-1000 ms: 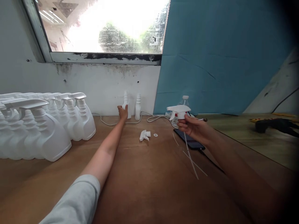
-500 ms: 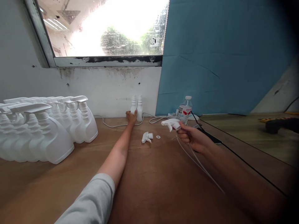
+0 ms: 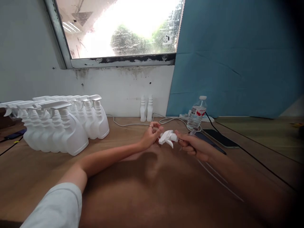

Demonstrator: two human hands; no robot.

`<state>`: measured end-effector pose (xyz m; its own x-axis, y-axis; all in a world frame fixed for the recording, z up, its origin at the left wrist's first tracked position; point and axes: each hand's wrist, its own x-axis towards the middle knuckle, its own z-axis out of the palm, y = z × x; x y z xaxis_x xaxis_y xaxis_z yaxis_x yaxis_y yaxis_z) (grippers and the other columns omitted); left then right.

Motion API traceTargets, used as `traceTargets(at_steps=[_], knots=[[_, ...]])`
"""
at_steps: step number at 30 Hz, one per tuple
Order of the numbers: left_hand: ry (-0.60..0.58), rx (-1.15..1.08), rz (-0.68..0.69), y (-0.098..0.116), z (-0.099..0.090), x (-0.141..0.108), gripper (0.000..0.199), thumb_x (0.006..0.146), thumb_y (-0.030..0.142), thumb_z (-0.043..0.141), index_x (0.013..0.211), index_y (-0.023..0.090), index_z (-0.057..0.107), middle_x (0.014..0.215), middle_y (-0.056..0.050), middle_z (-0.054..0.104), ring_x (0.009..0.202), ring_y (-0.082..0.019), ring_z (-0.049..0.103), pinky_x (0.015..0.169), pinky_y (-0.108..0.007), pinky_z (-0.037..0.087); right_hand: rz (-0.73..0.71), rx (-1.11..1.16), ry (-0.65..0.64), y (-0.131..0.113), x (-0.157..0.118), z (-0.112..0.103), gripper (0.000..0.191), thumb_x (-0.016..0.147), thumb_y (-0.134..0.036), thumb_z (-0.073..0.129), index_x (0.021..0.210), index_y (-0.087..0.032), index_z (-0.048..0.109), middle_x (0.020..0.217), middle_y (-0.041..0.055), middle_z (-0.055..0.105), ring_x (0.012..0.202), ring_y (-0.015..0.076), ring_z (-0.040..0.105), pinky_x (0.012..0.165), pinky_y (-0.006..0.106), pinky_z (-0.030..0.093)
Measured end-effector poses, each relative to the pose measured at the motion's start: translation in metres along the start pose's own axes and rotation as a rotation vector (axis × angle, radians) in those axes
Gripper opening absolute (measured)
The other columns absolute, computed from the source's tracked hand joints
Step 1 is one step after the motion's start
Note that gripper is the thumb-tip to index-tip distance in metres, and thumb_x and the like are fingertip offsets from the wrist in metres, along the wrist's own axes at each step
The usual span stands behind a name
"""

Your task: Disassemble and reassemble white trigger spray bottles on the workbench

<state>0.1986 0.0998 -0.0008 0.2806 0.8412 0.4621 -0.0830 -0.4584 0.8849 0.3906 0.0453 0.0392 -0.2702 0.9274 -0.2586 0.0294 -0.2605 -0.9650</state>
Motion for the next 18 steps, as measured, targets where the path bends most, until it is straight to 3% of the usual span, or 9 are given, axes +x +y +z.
traceTargets(at_steps=[3,5,9,12,18], knots=[[-0.211,-0.193,-0.110,0.015,0.004,-0.037,0.049,0.081,0.054,0.062,0.109,0.019,0.044,0.098,-0.004,0.054,0.059,-0.007,0.054,0.047,-0.019,0.045,0.021,-0.091,-0.068,0.007,-0.003,0.011,0.057,0.068,-0.062,0.070,0.059,-0.018,0.034,0.048,-0.0110,0.023,0.039,-0.0001,0.008,0.036,0.017,0.001],[-0.252,-0.247,-0.161,0.020,0.001,-0.051,0.054,0.079,0.055,0.065,0.113,0.020,0.042,0.101,-0.006,0.054,0.065,-0.011,0.059,0.047,-0.020,0.047,0.019,-0.149,-0.070,0.010,-0.004,0.015,0.060,0.065,-0.062,0.073,0.055,-0.018,0.032,0.047,-0.0109,0.023,0.038,-0.0005,0.009,0.036,0.017,0.001],[-0.270,-0.205,-0.144,0.019,-0.007,-0.062,0.063,0.076,0.047,0.071,0.126,0.022,0.042,0.105,-0.008,0.056,0.082,-0.017,0.064,0.056,-0.021,0.050,0.019,-0.253,-0.021,0.012,-0.006,0.022,0.063,0.060,-0.062,0.075,0.052,-0.019,0.030,0.045,-0.0105,0.022,0.037,-0.0002,0.011,0.037,0.019,0.001],[-0.275,-0.081,-0.112,0.014,-0.012,-0.066,0.060,0.075,0.041,0.073,0.125,0.021,0.047,0.094,-0.005,0.058,0.076,-0.015,0.063,0.057,-0.021,0.049,-0.012,-0.382,-0.029,0.010,-0.008,0.027,0.062,0.059,-0.065,0.073,0.050,-0.019,0.032,0.044,-0.0092,0.024,0.037,0.0010,0.013,0.038,0.021,0.003],[-0.192,0.152,-0.054,0.007,-0.017,-0.074,0.049,0.070,0.035,0.077,0.111,0.019,0.054,0.079,0.001,0.056,0.064,-0.010,0.058,0.055,-0.019,0.044,-0.085,-0.747,-0.025,0.010,-0.003,0.031,0.055,0.059,-0.069,0.068,0.052,-0.017,0.052,0.042,-0.0057,0.031,0.040,0.0055,0.026,0.039,0.022,0.015]])
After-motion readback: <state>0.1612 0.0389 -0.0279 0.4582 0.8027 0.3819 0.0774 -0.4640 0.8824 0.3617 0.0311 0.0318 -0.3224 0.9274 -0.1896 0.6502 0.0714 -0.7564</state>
